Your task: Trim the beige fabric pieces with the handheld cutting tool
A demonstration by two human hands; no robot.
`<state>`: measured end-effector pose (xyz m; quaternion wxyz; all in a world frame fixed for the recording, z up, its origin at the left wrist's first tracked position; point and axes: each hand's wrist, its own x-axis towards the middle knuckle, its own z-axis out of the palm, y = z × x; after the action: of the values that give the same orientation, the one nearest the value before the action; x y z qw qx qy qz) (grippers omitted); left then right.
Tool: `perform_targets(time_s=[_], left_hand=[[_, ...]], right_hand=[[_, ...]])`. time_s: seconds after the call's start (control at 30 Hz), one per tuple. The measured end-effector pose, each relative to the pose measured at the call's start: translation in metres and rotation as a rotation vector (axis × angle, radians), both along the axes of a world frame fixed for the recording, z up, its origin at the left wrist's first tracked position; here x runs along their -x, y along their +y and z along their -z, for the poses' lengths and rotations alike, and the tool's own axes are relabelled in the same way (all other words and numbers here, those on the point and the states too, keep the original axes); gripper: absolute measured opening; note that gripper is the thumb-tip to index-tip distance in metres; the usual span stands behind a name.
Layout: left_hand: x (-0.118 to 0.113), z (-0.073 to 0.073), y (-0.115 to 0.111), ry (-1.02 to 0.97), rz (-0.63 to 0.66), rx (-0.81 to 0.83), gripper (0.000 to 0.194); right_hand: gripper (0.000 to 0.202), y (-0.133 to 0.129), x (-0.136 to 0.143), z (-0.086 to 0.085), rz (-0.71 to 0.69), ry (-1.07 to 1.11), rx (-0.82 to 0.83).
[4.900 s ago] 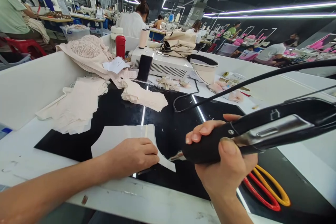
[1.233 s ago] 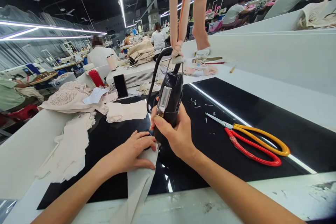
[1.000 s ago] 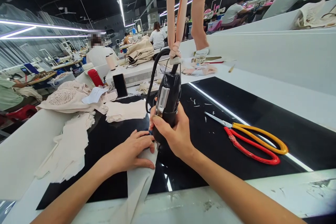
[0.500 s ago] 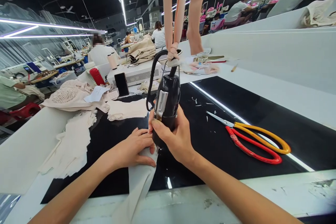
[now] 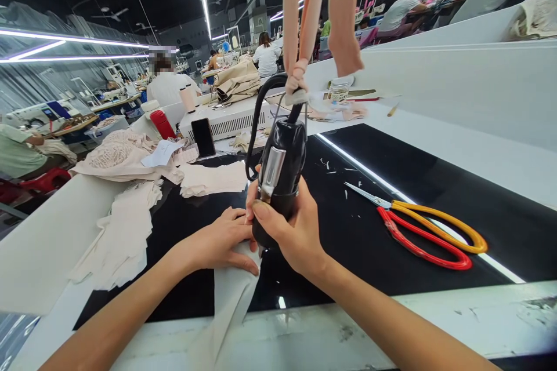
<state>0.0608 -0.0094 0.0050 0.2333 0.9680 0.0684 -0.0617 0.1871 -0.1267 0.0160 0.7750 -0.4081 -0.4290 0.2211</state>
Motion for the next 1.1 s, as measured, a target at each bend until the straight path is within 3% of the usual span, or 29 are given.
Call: perform_targets(time_s=[0.53, 0.77, 0.9, 1.1], left_hand=[[0.000, 0.004, 0.004, -0.012, 0.019, 0.028, 0.034], [-0.003, 0.000, 0.001, -0.002, -0.005, 0.028, 0.043], [0.006, 0.002, -0.001, -0.093, -0.019, 0.008, 0.056], [0.042, 0.016, -0.029, -0.288, -0.259, -0.174, 0.020]], right_hand=[[0.023, -0.003, 0.003, 0.000, 0.008, 0.013, 0.012], [0.022, -0.005, 0.008, 0.002, -0.004, -0.010, 0.022], [0.025, -0.006, 0.005, -0.001, 0.012, -0.019, 0.017], [0.033, -0.012, -0.012, -0.011, -0.011, -0.066, -0.018]])
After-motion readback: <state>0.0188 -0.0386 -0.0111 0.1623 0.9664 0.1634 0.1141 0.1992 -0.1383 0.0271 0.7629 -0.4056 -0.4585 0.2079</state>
